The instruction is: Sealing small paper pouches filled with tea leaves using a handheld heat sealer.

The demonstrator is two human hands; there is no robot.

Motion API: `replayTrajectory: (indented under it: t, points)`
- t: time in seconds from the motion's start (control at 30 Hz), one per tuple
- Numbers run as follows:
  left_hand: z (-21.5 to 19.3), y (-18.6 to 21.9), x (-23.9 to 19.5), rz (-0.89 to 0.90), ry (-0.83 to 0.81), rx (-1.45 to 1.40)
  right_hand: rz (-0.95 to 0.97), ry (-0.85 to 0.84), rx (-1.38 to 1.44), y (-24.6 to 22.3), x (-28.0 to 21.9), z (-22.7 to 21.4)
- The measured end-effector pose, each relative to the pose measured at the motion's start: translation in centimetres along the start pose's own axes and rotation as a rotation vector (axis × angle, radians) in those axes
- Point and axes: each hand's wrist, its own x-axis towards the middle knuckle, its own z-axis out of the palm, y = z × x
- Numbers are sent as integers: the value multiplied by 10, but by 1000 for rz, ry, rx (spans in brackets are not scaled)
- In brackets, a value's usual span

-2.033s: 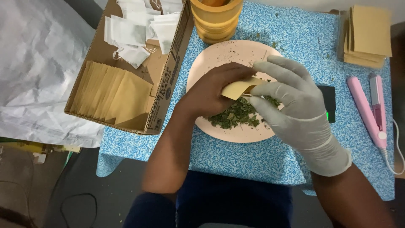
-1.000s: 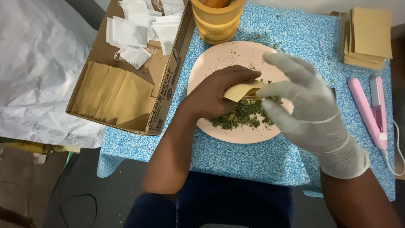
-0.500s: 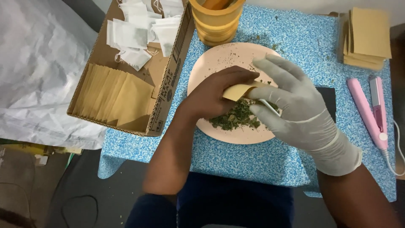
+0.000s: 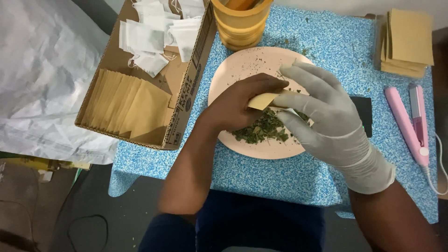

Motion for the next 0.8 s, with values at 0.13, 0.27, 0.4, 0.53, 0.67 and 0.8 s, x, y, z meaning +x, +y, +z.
replayTrajectory:
  t: [0.13,0.27,0.4,0.53,0.67,0.8]
  points:
    - [0,1,0,-11,1,-20,10,-24,-9,0,1,-2]
    - [1,-12,-1,-16,1,7,91,65,42,-5,4,-6]
    - [1,4,2,-23,16,-19,33,36,-68,4,0,5]
    - [0,7,2,-89,11,-83,105,62,-41,6,-1,11]
    - [1,6,5,-87,35,-71,320,96,53,-1,4,6]
    - [1,13,5,-220,105,-105,598,152,255,-5,3,5]
